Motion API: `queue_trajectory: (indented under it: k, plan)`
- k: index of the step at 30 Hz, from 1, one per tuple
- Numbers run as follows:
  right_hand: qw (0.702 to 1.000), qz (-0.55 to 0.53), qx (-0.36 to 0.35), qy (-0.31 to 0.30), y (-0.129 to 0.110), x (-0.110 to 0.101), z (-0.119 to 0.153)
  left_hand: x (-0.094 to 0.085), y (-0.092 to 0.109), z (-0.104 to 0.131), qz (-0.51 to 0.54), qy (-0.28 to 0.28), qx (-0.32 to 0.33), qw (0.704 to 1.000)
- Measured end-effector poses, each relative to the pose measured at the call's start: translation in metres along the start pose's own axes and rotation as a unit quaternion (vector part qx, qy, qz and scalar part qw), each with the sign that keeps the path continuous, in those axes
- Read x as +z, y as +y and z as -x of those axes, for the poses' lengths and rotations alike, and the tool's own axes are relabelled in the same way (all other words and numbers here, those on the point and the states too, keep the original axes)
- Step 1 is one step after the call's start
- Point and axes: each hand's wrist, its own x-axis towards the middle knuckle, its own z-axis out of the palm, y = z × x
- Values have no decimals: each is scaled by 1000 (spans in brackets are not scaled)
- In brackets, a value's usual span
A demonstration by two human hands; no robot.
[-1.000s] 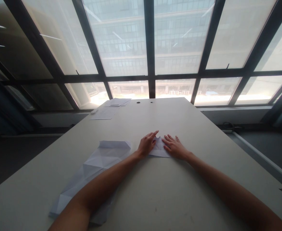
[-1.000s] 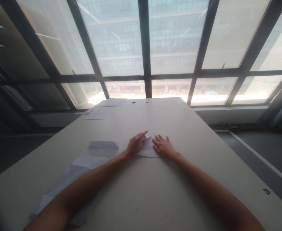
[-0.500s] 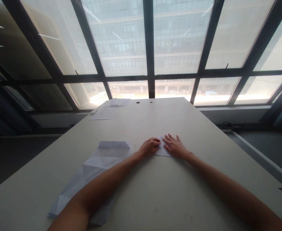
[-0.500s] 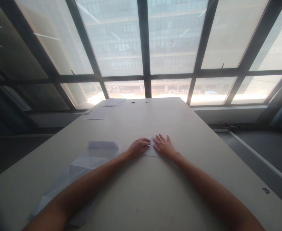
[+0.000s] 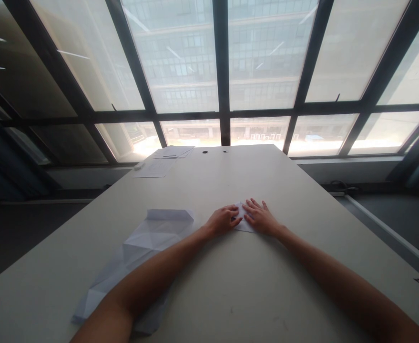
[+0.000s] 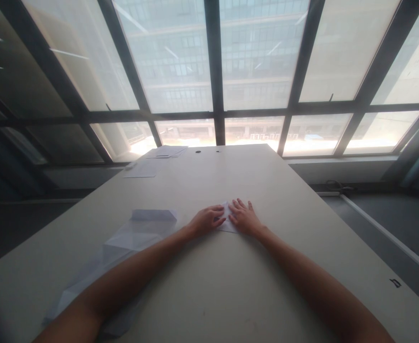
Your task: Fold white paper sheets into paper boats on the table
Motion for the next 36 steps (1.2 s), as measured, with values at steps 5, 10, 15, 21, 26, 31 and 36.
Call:
queue_trajectory:
  k: [5, 10, 15, 21, 26, 31, 36]
  plan:
    - [997, -37, -24, 64, 0, -2, 1, 3, -7, -2, -25, -25, -11, 999]
    - [987, -118, -17, 104, 4, -1, -4, 6, -13, 0, -8, -39, -8, 999]
    - [980, -150, -6, 127, 11, 0, -9, 7, -15, -1, 9, -49, 9, 999]
    - [990, -57, -44, 118, 14, 2, -6, 1, -13, -1, 20, -71, 58, 996]
    - [998, 14, 1, 55, 6, 2, -1, 3, -15, -1, -17, -71, 61, 995]
    - [998, 38, 36, 20, 1, 3, 2, 5, -18, 0, -52, -94, 73, 992]
    - [998, 39, 47, 10, 3, 6, 1, 5, -17, 0, -75, -126, 69, 987]
